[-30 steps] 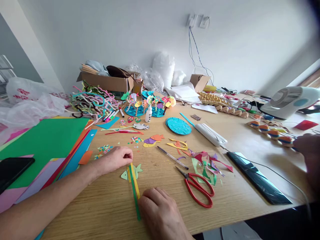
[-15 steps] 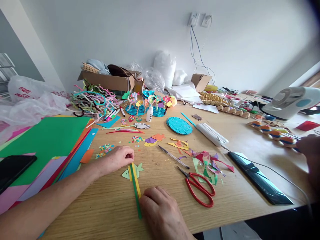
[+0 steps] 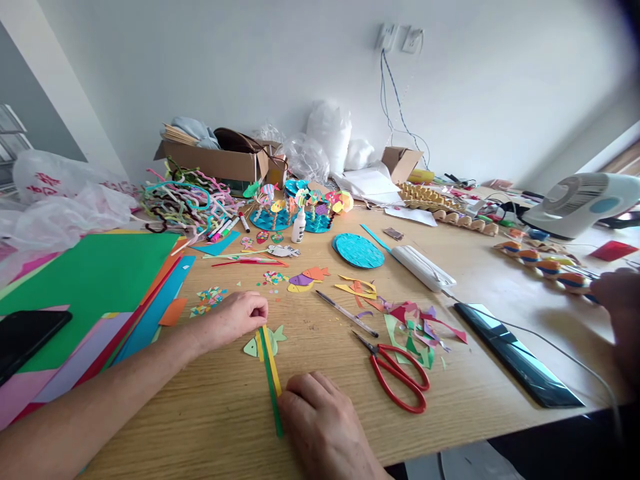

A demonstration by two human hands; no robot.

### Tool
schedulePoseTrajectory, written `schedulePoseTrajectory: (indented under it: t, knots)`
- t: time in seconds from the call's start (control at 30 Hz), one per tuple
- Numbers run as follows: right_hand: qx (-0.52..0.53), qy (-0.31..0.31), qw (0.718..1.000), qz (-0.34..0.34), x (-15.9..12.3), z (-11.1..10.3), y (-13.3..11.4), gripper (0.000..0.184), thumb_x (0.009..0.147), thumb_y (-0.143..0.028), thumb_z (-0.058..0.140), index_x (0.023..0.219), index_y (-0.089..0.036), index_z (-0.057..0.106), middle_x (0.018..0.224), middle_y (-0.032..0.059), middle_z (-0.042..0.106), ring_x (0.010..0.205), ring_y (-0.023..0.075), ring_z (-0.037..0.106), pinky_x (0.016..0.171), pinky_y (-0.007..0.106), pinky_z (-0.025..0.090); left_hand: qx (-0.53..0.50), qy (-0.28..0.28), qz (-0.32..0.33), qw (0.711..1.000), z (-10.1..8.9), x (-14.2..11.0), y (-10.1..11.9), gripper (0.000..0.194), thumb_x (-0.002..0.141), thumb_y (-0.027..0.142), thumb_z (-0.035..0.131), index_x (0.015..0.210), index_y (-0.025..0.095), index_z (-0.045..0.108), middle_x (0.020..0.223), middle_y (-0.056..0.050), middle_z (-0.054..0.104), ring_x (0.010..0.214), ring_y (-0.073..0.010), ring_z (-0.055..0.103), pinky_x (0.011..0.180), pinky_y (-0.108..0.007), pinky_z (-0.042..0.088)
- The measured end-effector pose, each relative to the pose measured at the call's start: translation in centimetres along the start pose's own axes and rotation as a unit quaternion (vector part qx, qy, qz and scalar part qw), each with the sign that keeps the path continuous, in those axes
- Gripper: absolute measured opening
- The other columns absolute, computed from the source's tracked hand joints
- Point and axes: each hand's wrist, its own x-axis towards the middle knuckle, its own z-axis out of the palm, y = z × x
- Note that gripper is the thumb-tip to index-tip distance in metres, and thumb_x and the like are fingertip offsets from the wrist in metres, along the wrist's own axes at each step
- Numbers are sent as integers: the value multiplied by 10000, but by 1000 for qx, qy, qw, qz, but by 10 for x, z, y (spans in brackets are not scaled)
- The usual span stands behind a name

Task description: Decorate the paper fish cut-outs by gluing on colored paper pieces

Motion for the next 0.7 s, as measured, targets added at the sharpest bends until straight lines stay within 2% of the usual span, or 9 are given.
schedulePoseTrajectory:
  t: [0.27,0.5,0.7]
  knots:
    - [-5,21,1000,-9,1,4,0,221,909,-157,393,721,-189,506,734,7,580,634,123,498,559,224,371,6,1,3,1000,2,-1,-1,98,701,153,491,618,184,533,648,23,549,632,-133,504,569,-222,330]
    - [-10,5,1000,-8,0,3,1,156,874,-140,472,730,-191,505,755,-1,583,653,119,505,573,214,375,7,6,5,1000,3,0,-1,97,708,162,488,627,185,536,661,21,550,631,-134,503,560,-225,329]
    - [-11,-3,1000,2,0,2,0,169,875,-133,459,729,-194,520,758,-2,585,661,120,505,578,218,385,10,5,11,1000,4,1,-4,96,712,163,494,632,184,542,671,16,556,636,-137,506,569,-228,341]
